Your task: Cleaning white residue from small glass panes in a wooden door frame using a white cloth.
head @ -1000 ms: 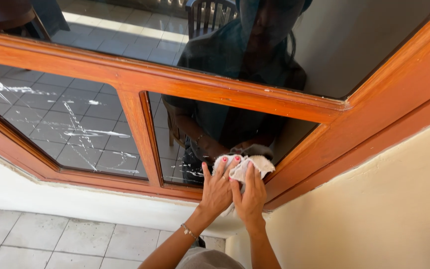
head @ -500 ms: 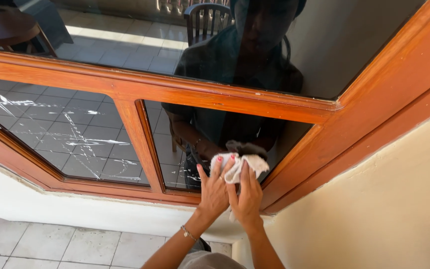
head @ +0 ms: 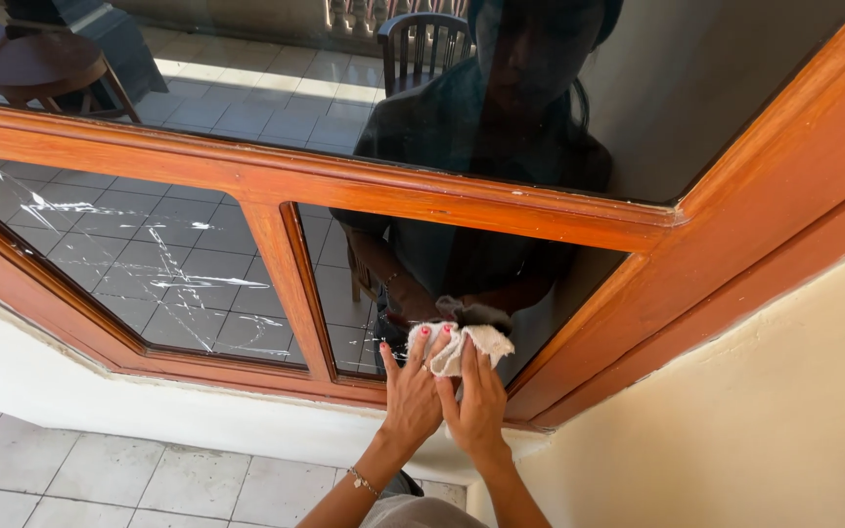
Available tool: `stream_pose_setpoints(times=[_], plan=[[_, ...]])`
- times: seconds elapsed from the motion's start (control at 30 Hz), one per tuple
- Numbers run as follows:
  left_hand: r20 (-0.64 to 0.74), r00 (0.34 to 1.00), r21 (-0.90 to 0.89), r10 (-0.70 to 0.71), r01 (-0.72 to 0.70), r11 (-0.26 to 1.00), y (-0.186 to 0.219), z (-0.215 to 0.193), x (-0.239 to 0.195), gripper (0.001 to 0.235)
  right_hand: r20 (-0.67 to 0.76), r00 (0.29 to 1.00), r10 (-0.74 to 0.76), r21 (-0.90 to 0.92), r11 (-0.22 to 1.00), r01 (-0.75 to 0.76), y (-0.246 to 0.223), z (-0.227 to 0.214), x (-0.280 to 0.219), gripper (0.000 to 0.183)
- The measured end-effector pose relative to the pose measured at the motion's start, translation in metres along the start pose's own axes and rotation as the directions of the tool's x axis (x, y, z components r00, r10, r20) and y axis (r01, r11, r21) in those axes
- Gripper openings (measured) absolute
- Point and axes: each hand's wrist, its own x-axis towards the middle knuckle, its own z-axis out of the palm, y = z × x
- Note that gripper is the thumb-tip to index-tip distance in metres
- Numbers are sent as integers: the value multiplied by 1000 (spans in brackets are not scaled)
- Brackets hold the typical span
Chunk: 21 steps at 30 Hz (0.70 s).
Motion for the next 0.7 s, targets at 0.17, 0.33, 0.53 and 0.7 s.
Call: stream_pose_setpoints(times=[0.17,0.33,0.53,0.7], plan=[[-75,997,25,-30,32,999,6,-11,14,49,13,1000,-9,9,1000,9,-1,-8,10,59],[-12,999,9,-46,46,999,5,14,-10,52,-101,995,21,100,995,-11,34,28,-37,51],[79,996,1,-29,29,1000,-8,11,-15,49,-31,999,10,11,1000,-10,41,36,-37,54],[30,999,-12,-33,34,999,-2,-17,5,44,-14,999,-32,22,999,32,21,18,-12,58]])
